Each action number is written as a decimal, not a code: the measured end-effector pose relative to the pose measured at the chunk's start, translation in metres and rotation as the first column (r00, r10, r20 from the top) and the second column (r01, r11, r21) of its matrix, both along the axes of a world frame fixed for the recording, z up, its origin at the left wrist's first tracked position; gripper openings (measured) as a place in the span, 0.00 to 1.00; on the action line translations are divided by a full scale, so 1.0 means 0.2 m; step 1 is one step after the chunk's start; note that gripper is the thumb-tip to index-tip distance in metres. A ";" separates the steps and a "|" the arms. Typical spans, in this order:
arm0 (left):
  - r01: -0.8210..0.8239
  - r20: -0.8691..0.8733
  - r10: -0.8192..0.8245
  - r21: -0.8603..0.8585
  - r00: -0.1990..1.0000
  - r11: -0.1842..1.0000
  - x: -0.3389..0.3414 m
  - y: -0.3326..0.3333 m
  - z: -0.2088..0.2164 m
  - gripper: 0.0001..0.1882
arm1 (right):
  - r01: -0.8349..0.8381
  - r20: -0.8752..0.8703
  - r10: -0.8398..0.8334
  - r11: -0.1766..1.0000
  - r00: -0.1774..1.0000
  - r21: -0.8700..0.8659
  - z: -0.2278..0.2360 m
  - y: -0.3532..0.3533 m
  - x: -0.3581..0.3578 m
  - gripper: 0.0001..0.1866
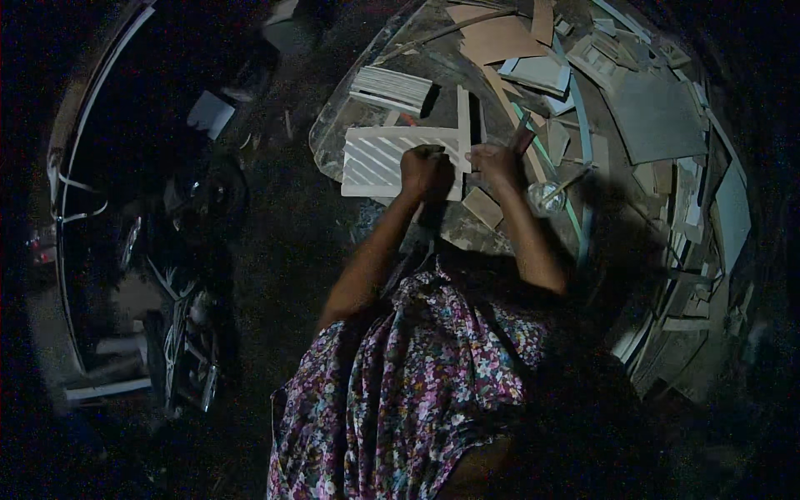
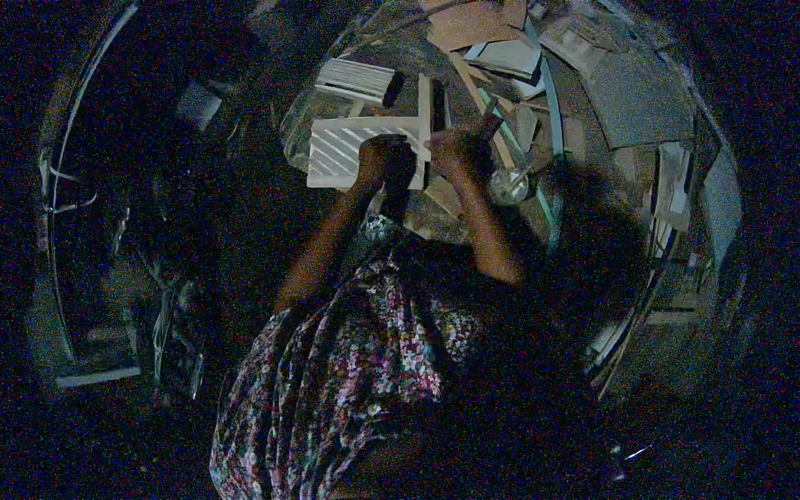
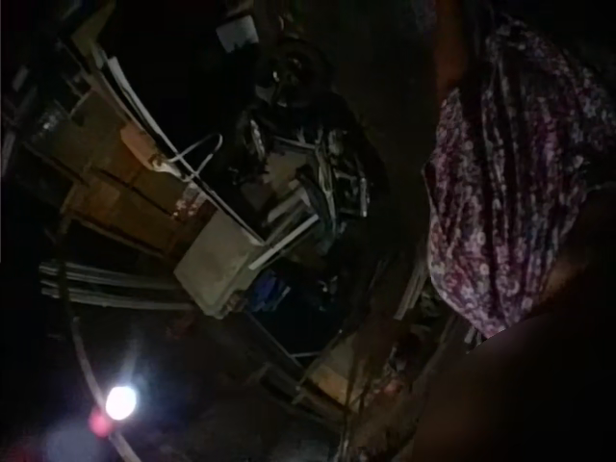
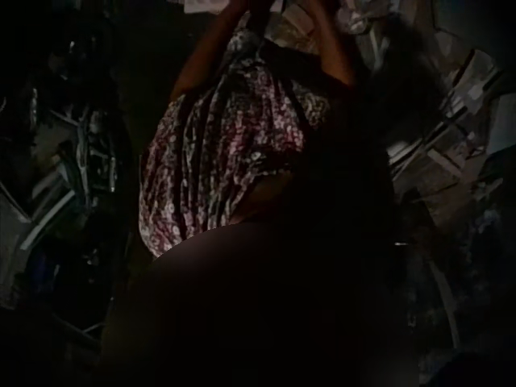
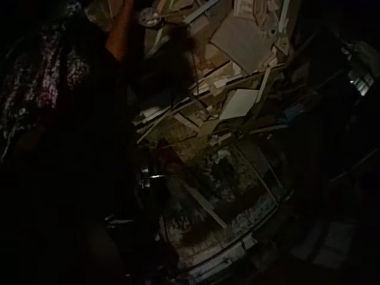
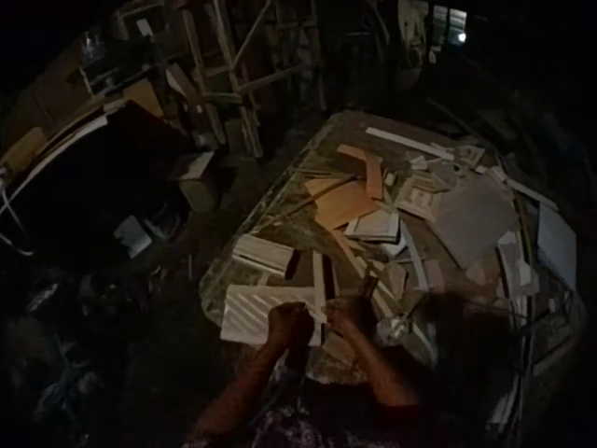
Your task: Assembling and aligning small wooden slats to create a structured panel or box on a workbench.
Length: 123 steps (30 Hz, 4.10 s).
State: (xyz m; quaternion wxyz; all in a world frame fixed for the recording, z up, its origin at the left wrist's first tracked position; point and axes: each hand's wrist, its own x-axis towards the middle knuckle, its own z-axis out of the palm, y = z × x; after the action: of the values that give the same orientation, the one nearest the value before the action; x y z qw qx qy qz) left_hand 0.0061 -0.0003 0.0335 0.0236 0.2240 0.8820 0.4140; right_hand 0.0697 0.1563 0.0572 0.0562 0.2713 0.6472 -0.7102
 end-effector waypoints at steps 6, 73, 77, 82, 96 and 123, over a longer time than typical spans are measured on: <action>-0.035 -0.002 0.035 -0.020 0.999 0.999 0.19 0.08 0.11 0.09 | -0.013 -0.070 0.011 1.000 0.998 -0.024 -0.24 -0.08 0.14 0.14; 0.407 -0.302 -0.558 -0.438 0.773 0.801 0.21 0.08 0.03 0.16 | -0.334 0.087 0.459 0.490 0.884 0.805 -0.22 -0.03 0.27 0.21; 0.405 -0.324 -0.561 -0.437 0.762 0.803 0.22 0.08 0.04 0.16 | -0.319 0.094 0.439 0.474 0.893 0.820 -0.26 -0.05 0.27 0.20; 0.402 -0.325 -0.533 -0.392 0.781 0.828 0.21 0.07 0.01 0.15 | -0.290 0.048 0.436 0.508 0.899 0.811 -0.22 -0.04 0.27 0.19; 0.417 -0.321 -0.565 -0.425 0.760 0.803 0.20 0.11 0.07 0.14 | -0.342 0.123 0.437 0.467 0.891 0.815 -0.23 -0.03 0.25 0.21; -0.118 -0.188 0.039 -0.430 0.981 0.895 -0.10 0.23 -0.09 0.16 | -0.272 0.029 0.494 0.427 0.869 0.862 -0.37 -0.19 0.24 0.14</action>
State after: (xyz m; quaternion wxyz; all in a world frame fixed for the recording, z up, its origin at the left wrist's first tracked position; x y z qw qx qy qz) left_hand -0.0140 0.0460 0.0160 -0.0204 0.2123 0.9595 0.1840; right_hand 0.1180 0.1188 -0.0168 0.0037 0.0245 0.9537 -0.2997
